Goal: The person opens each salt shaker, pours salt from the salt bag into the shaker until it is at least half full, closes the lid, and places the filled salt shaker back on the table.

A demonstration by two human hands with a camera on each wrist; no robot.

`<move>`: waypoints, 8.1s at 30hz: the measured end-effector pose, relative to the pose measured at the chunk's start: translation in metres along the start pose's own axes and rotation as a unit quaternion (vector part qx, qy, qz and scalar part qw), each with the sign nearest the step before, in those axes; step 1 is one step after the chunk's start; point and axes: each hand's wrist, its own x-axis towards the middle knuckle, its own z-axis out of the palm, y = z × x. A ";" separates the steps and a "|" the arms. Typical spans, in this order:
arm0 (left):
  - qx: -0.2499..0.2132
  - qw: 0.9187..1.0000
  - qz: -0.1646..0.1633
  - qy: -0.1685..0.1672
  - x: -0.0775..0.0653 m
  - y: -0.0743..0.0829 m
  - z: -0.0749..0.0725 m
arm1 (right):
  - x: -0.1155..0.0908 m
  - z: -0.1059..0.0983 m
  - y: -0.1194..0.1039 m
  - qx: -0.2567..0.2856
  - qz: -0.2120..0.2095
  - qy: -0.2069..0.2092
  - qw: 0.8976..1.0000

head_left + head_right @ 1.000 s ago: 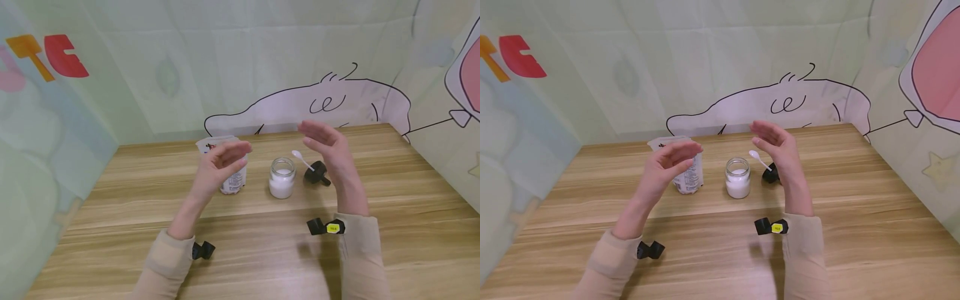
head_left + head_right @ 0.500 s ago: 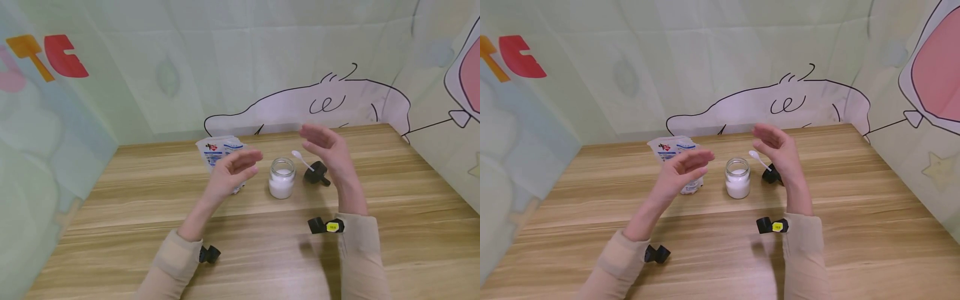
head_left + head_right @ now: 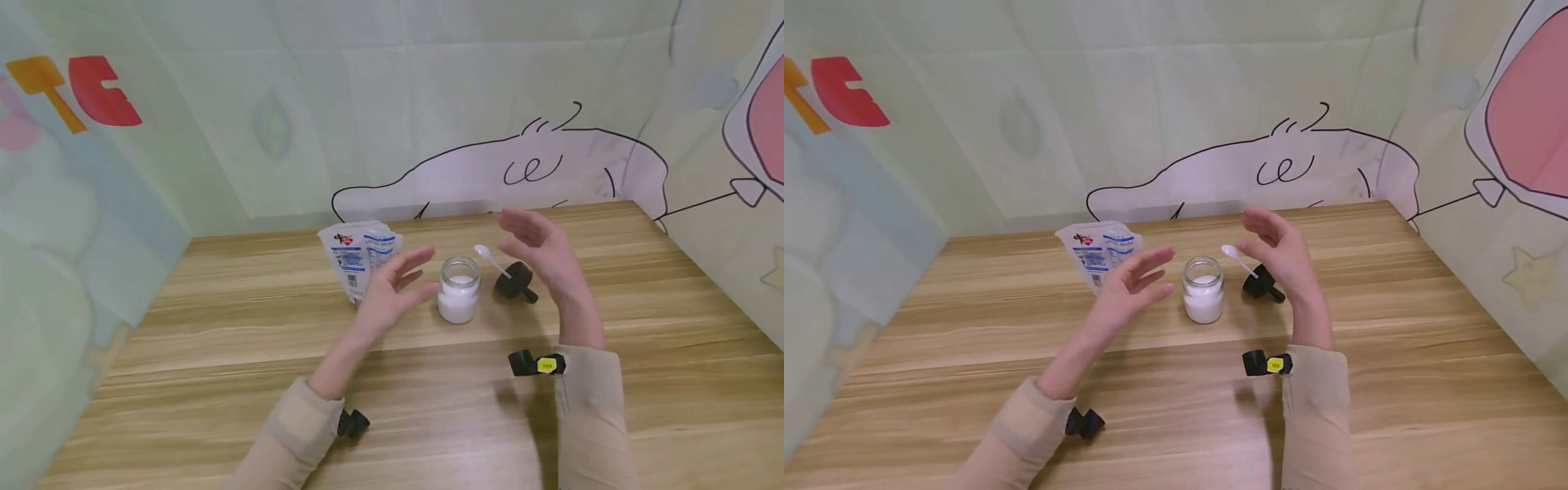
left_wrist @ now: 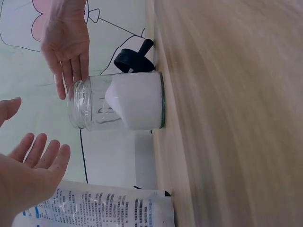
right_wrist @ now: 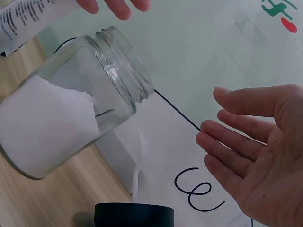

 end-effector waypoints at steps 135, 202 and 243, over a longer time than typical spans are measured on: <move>0.064 0.981 -0.183 -0.018 0.031 -0.034 0.044 | -0.009 -0.033 0.027 -0.130 0.082 -0.138 0.979; 0.006 0.976 -0.201 -0.086 0.031 -0.040 0.037 | -0.021 -0.006 -0.035 -0.300 -0.037 -0.102 0.948; -0.027 0.975 -0.195 -0.104 0.028 -0.036 0.036 | -0.008 0.030 -0.033 -0.357 -0.083 -0.037 0.930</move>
